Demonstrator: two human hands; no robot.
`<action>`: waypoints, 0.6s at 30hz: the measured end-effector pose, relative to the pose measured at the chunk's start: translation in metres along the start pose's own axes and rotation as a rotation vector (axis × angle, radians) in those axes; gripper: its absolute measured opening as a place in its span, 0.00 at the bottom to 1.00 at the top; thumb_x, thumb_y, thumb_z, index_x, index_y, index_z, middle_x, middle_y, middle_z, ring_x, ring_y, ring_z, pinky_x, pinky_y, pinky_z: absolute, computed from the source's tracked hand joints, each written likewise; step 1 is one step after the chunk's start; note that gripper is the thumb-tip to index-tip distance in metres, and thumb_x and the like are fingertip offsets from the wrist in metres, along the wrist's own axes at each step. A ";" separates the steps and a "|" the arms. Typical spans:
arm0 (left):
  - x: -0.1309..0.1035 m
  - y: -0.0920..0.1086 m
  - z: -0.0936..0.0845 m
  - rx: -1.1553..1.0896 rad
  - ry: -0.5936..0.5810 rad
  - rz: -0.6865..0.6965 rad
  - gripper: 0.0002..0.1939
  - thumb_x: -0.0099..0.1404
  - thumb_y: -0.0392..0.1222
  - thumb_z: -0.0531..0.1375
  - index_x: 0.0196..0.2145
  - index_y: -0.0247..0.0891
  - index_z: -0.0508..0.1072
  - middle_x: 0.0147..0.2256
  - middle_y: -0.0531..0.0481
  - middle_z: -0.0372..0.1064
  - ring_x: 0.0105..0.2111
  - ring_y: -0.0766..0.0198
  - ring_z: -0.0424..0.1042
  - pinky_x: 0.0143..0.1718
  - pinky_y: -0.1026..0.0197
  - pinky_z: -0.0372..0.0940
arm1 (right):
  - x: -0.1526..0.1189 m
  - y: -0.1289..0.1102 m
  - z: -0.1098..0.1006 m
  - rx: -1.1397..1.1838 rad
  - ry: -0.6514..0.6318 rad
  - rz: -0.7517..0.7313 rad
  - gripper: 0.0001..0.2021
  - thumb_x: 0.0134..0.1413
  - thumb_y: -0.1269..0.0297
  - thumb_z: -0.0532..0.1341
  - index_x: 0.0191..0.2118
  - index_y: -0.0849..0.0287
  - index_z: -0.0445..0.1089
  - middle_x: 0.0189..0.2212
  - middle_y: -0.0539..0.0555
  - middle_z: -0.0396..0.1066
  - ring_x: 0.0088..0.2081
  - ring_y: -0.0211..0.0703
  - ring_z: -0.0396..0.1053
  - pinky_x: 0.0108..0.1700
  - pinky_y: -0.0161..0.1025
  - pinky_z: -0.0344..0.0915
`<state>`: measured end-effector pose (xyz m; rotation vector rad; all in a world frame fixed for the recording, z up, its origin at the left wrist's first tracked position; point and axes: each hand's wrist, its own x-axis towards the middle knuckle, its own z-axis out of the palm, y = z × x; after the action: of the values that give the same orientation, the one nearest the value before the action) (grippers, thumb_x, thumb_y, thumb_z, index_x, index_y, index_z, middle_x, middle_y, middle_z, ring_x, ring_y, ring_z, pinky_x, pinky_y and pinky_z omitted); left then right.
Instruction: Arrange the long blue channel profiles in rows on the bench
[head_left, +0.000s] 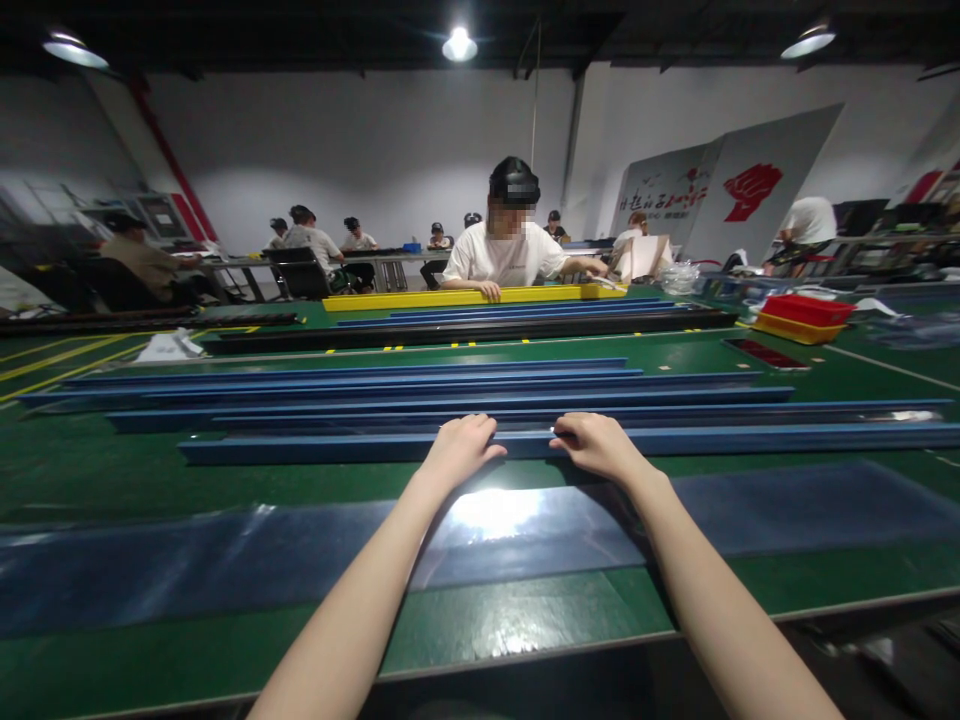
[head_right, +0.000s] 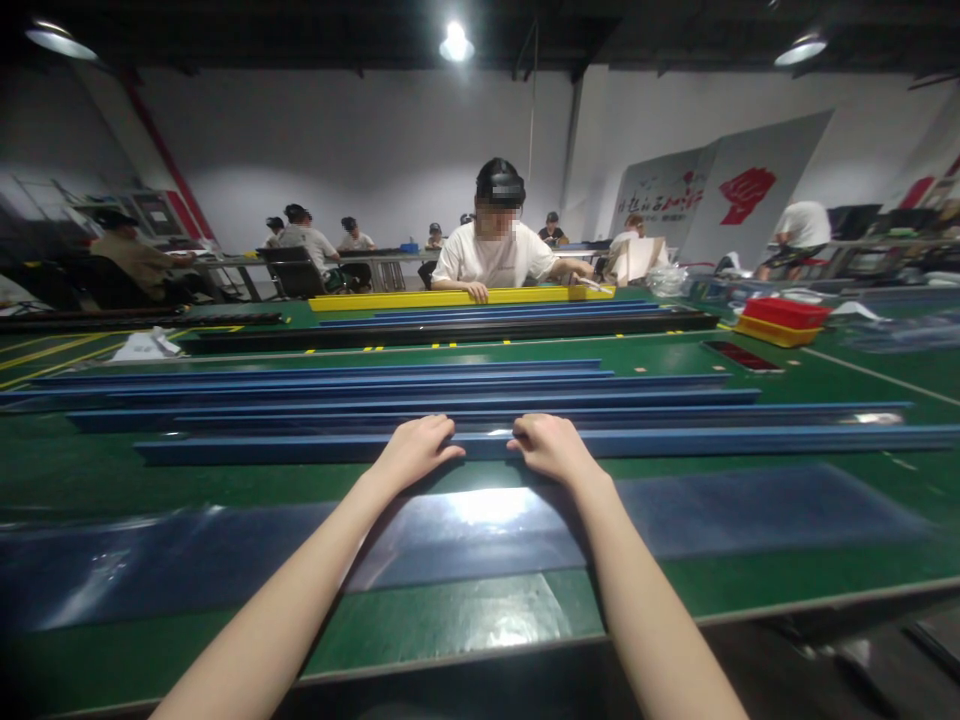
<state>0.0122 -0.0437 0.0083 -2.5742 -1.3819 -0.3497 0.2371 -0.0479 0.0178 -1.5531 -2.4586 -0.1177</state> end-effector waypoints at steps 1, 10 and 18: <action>0.000 0.000 0.000 -0.005 -0.001 -0.001 0.12 0.61 0.50 0.56 0.32 0.37 0.66 0.35 0.49 0.68 0.38 0.61 0.67 0.35 0.62 0.60 | 0.000 0.000 0.000 0.001 0.000 0.005 0.09 0.53 0.60 0.54 0.30 0.57 0.68 0.30 0.52 0.72 0.34 0.40 0.67 0.29 0.33 0.49; 0.000 -0.001 0.001 -0.017 -0.017 -0.017 0.12 0.61 0.50 0.55 0.32 0.38 0.66 0.35 0.49 0.69 0.38 0.61 0.68 0.36 0.62 0.60 | -0.003 0.009 -0.001 -0.027 0.058 0.082 0.17 0.51 0.47 0.54 0.29 0.57 0.68 0.29 0.52 0.72 0.33 0.42 0.67 0.28 0.33 0.49; 0.000 0.000 0.001 0.008 -0.011 -0.016 0.12 0.61 0.51 0.55 0.32 0.38 0.66 0.35 0.50 0.69 0.37 0.61 0.68 0.34 0.63 0.60 | -0.002 0.010 0.000 -0.042 0.086 0.060 0.18 0.50 0.47 0.54 0.27 0.57 0.66 0.27 0.51 0.70 0.30 0.40 0.66 0.27 0.33 0.48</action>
<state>0.0121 -0.0429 0.0077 -2.5639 -1.4050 -0.3319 0.2473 -0.0455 0.0163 -1.6030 -2.3556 -0.2221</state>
